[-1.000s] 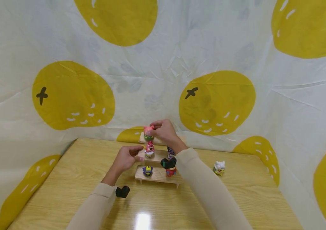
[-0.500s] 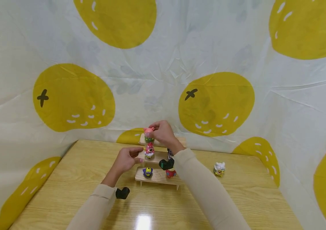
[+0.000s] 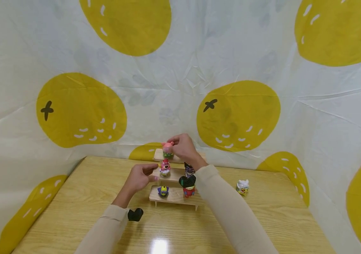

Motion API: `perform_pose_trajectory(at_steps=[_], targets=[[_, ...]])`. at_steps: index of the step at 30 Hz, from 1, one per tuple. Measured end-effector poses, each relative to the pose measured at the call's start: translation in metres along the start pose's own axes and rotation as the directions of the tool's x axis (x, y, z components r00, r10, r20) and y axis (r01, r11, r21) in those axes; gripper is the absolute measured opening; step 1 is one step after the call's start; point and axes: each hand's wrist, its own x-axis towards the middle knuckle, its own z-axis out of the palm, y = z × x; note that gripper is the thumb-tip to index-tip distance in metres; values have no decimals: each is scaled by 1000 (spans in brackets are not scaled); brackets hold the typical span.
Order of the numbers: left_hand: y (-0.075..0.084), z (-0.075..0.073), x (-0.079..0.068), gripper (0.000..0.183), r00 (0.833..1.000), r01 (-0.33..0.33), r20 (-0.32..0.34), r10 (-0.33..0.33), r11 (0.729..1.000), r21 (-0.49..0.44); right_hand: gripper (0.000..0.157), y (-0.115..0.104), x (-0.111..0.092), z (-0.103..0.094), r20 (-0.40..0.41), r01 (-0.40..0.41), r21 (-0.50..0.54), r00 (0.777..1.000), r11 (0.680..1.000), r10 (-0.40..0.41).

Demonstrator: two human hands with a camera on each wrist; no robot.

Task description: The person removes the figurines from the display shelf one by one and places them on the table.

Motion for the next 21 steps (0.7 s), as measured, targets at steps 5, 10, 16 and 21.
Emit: perform_pose_trajectory(at_steps=[5, 10, 16, 21], targets=[[-1, 2, -1, 47, 1000, 12, 4, -12, 1000, 4, 22, 1, -2, -5, 2, -9, 22, 1000, 1000, 9], [0, 2, -1, 47, 1000, 13, -2, -13, 1000, 11, 23, 2, -3, -10, -5, -3, 2, 1000, 1000, 3], [0, 1, -2, 47, 1000, -1, -11, 1, 999, 34, 23, 1, -5, -15, -15, -13, 13, 1000, 1000, 13], [2, 0, -2, 47, 1000, 1, -8, 0, 999, 37, 21, 2, -6, -17, -26, -20, 18, 999, 1000, 21]])
